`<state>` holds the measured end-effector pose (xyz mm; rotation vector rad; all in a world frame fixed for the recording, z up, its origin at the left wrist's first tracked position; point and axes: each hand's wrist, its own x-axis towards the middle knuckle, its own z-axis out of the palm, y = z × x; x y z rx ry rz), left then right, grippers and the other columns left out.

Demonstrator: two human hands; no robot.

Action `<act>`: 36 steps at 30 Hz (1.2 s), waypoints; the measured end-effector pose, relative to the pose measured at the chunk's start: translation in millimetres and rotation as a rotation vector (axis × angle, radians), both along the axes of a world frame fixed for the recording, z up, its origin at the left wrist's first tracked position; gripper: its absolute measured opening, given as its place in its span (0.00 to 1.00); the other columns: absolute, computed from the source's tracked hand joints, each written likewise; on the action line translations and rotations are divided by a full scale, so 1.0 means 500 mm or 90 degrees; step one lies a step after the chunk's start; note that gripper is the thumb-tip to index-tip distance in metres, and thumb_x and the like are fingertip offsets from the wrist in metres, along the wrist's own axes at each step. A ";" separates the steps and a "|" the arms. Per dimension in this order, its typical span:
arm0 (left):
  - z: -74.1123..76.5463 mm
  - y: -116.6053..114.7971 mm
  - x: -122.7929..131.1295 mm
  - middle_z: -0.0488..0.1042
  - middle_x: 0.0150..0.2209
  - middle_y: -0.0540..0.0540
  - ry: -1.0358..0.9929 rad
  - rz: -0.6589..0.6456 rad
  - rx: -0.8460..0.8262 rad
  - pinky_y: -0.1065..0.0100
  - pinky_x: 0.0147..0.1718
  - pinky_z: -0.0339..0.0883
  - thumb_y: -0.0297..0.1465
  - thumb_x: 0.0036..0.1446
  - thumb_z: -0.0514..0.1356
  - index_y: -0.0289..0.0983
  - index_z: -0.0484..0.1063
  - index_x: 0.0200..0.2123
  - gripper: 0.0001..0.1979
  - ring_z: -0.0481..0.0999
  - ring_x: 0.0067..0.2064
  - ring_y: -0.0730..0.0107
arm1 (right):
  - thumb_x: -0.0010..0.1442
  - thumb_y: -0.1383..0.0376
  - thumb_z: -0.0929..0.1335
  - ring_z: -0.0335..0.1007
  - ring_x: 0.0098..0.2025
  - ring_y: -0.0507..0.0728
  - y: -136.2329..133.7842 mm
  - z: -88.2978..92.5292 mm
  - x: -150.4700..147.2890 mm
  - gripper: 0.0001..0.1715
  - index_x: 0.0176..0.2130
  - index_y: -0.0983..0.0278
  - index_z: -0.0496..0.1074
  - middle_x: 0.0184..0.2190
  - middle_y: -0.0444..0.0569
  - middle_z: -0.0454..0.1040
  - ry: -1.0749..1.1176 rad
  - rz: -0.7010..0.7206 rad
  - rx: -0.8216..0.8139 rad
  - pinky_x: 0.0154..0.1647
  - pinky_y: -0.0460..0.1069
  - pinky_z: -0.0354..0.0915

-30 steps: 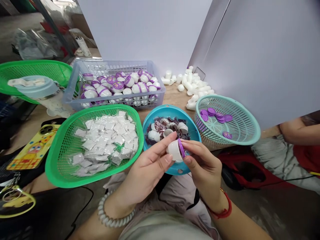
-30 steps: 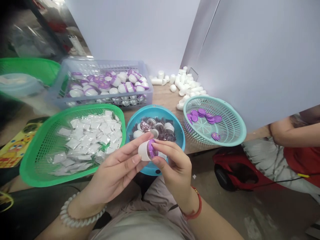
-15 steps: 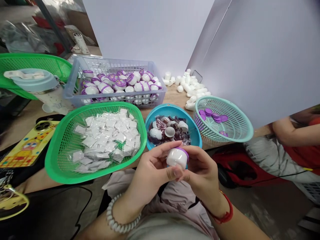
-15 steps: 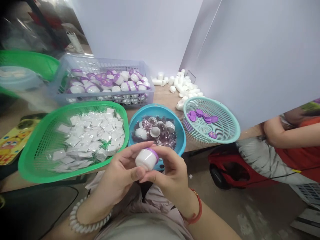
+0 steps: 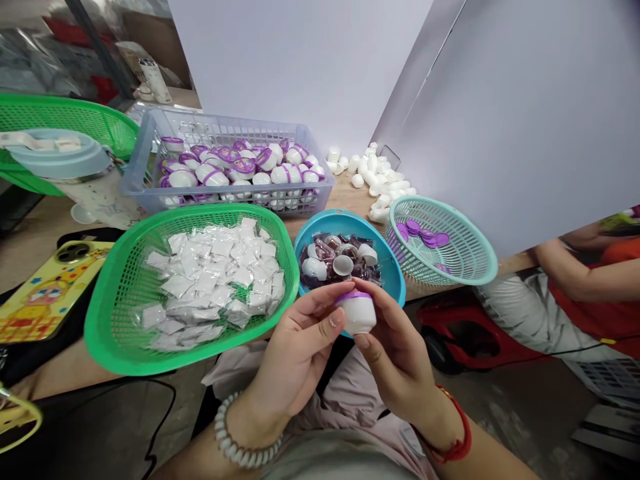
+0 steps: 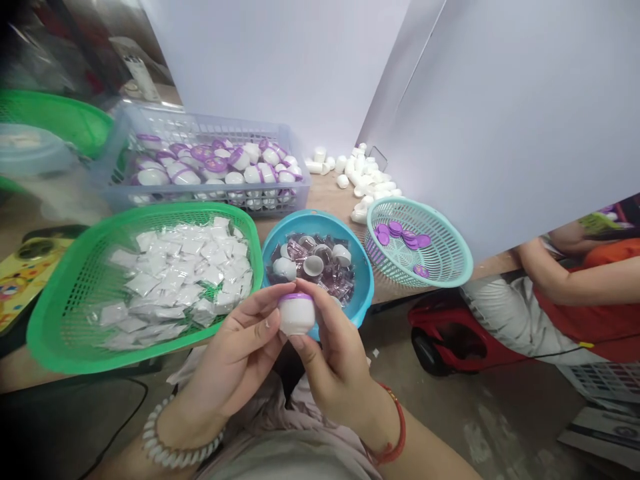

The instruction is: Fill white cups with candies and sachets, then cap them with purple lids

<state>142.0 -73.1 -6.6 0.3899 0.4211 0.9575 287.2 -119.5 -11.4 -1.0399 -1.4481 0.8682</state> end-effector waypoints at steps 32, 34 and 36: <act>-0.014 -0.028 -0.022 0.89 0.44 0.49 0.185 0.144 0.143 0.79 0.43 0.78 0.33 0.54 0.78 0.48 0.88 0.45 0.14 0.87 0.44 0.70 | 0.72 0.60 0.71 0.78 0.49 0.57 -0.007 0.001 -0.051 0.18 0.60 0.50 0.74 0.50 0.49 0.78 0.088 -0.079 -0.016 0.51 0.50 0.76; -0.012 -0.026 -0.027 0.89 0.43 0.49 0.207 0.155 0.131 0.77 0.41 0.78 0.35 0.51 0.80 0.47 0.88 0.44 0.15 0.87 0.43 0.68 | 0.71 0.58 0.72 0.77 0.48 0.57 -0.002 -0.001 -0.055 0.17 0.59 0.51 0.75 0.49 0.49 0.79 0.092 -0.092 -0.020 0.50 0.49 0.76; -0.013 -0.021 -0.035 0.89 0.40 0.49 0.258 0.180 0.134 0.75 0.39 0.78 0.38 0.48 0.81 0.46 0.88 0.43 0.17 0.87 0.40 0.67 | 0.69 0.56 0.74 0.78 0.45 0.56 0.010 0.003 -0.057 0.16 0.56 0.53 0.77 0.46 0.49 0.80 0.142 -0.079 -0.068 0.47 0.48 0.75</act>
